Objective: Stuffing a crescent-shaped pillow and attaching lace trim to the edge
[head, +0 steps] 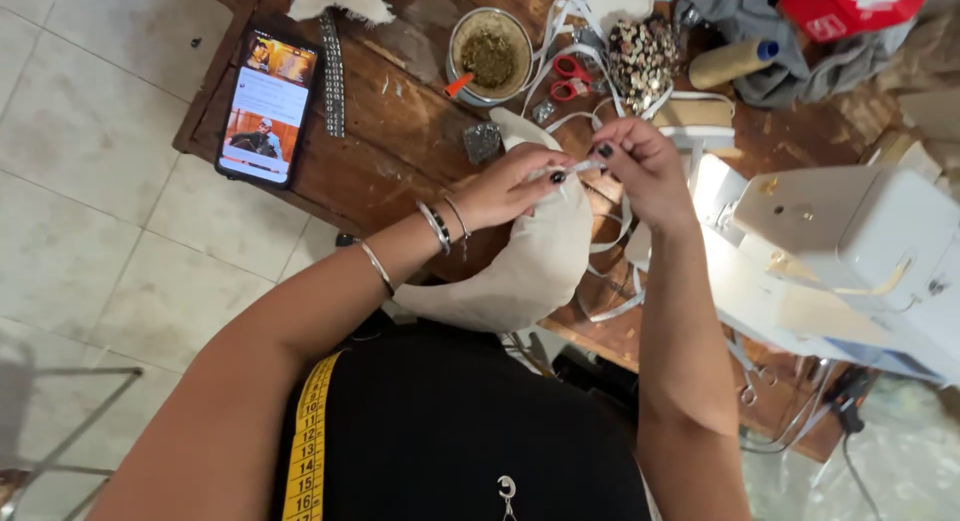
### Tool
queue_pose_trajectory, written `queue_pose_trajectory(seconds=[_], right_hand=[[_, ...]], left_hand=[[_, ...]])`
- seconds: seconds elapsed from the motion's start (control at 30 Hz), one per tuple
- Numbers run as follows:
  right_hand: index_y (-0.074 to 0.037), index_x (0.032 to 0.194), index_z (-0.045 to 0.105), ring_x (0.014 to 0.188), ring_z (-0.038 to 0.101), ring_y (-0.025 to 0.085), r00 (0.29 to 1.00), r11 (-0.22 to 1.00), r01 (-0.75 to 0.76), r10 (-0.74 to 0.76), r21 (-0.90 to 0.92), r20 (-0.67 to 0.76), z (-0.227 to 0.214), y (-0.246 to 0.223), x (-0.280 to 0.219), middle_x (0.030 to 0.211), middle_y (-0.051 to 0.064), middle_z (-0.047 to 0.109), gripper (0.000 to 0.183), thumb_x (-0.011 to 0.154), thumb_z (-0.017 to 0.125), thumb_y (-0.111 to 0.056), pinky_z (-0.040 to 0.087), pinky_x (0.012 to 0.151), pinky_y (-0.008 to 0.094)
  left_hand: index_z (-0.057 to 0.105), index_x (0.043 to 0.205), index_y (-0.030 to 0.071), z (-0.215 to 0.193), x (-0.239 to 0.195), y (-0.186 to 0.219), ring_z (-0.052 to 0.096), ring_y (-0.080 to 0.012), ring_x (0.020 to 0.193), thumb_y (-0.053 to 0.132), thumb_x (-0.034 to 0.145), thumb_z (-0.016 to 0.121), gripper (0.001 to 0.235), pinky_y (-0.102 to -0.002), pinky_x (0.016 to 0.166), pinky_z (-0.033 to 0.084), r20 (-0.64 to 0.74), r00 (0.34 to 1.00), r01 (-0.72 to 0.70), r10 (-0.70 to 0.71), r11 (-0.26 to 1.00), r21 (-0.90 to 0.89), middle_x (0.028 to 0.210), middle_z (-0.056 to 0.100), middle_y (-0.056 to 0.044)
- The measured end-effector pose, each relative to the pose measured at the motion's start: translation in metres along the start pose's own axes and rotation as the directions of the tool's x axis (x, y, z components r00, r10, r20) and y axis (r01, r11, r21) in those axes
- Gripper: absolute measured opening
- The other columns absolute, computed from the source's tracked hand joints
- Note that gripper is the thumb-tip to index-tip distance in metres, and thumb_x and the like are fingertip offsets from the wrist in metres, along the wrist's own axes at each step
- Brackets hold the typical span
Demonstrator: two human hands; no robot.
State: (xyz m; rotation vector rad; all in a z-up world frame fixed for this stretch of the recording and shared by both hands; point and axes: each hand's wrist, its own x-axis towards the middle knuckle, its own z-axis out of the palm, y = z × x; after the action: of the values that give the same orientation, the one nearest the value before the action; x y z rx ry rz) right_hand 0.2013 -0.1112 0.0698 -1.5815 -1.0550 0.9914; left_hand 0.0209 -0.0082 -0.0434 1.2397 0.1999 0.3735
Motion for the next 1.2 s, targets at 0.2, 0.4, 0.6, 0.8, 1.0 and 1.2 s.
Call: queue_pose_trajectory(seconds=[0.2,0.4,0.6,0.8,1.0,1.2], right_hand=[[0.002,0.114,0.065,0.078,0.062,0.005,0.999,1.000,-0.018,0.018,0.004,-0.051,0.000,0.013,0.004,0.086,0.007,0.070,0.018,0.098,0.071,-0.003,0.048,0.070,0.016],[-0.002,0.112,0.070,0.079,0.064,0.008,0.991,0.983,-0.083,0.064,-0.166,-0.117,-0.003,0.054,0.012,0.091,0.005,0.069,0.019,0.094,0.076,0.002,0.054,0.071,0.019],[-0.003,0.106,0.073,0.076,0.062,0.008,0.987,0.964,-0.091,0.054,-0.248,-0.151,0.010,0.046,0.015,0.086,0.005,0.069,0.013,0.094,0.077,0.002,0.053,0.068,0.020],[-0.001,0.106,0.071,0.074,0.063,0.009,0.974,0.977,-0.129,0.093,-0.171,-0.207,0.010,0.058,0.006,0.084,0.005,0.068,0.011,0.096,0.076,-0.001,0.055,0.065,0.019],[-0.001,0.107,0.069,0.076,0.069,0.008,0.868,0.936,-0.306,0.350,0.176,-0.351,0.042,0.035,-0.014,0.090,0.005,0.066,0.022,0.090,0.080,-0.005,0.067,0.072,0.021],[0.004,0.104,0.068,0.074,0.069,0.012,0.866,0.971,-0.232,0.234,0.059,-0.441,0.052,0.043,-0.017,0.089,0.009,0.067,0.016,0.091,0.077,0.001,0.066,0.067,0.022]], left_hand=[[0.062,0.114,0.002,-0.008,-0.001,-0.008,0.063,-0.0138,0.050,0.014,0.103,0.058,0.016,-0.025,0.042,0.054,0.027,1.000,-0.001,0.002,0.999,-0.032,0.098,0.066,-0.011],[0.073,0.100,0.023,-0.027,-0.007,-0.018,0.076,-0.0140,0.067,0.028,0.090,0.069,0.012,-0.027,0.058,0.060,-0.413,0.899,0.327,-0.143,0.846,0.420,0.072,0.075,0.006],[0.075,0.100,0.031,-0.022,-0.009,-0.021,0.076,-0.0184,0.083,0.030,0.089,0.071,0.012,-0.033,0.072,0.063,-0.470,0.872,0.404,-0.138,0.746,0.529,0.083,0.078,0.008],[0.075,0.105,0.025,-0.020,-0.008,-0.027,0.077,-0.0167,0.072,0.029,0.088,0.070,0.018,-0.030,0.068,0.062,-0.494,0.845,0.433,-0.204,0.803,0.409,0.080,0.078,0.005],[0.073,0.103,0.003,0.007,-0.017,0.007,0.066,-0.0117,0.044,0.016,0.085,0.069,0.023,-0.018,0.037,0.050,-0.471,0.774,0.364,-0.423,0.906,-0.216,0.075,0.077,-0.011],[0.075,0.105,-0.002,0.013,-0.017,-0.004,0.066,-0.0114,0.046,0.009,0.083,0.076,0.024,-0.020,0.041,0.055,-0.481,0.814,0.253,-0.326,0.944,-0.211,0.080,0.075,-0.016]])
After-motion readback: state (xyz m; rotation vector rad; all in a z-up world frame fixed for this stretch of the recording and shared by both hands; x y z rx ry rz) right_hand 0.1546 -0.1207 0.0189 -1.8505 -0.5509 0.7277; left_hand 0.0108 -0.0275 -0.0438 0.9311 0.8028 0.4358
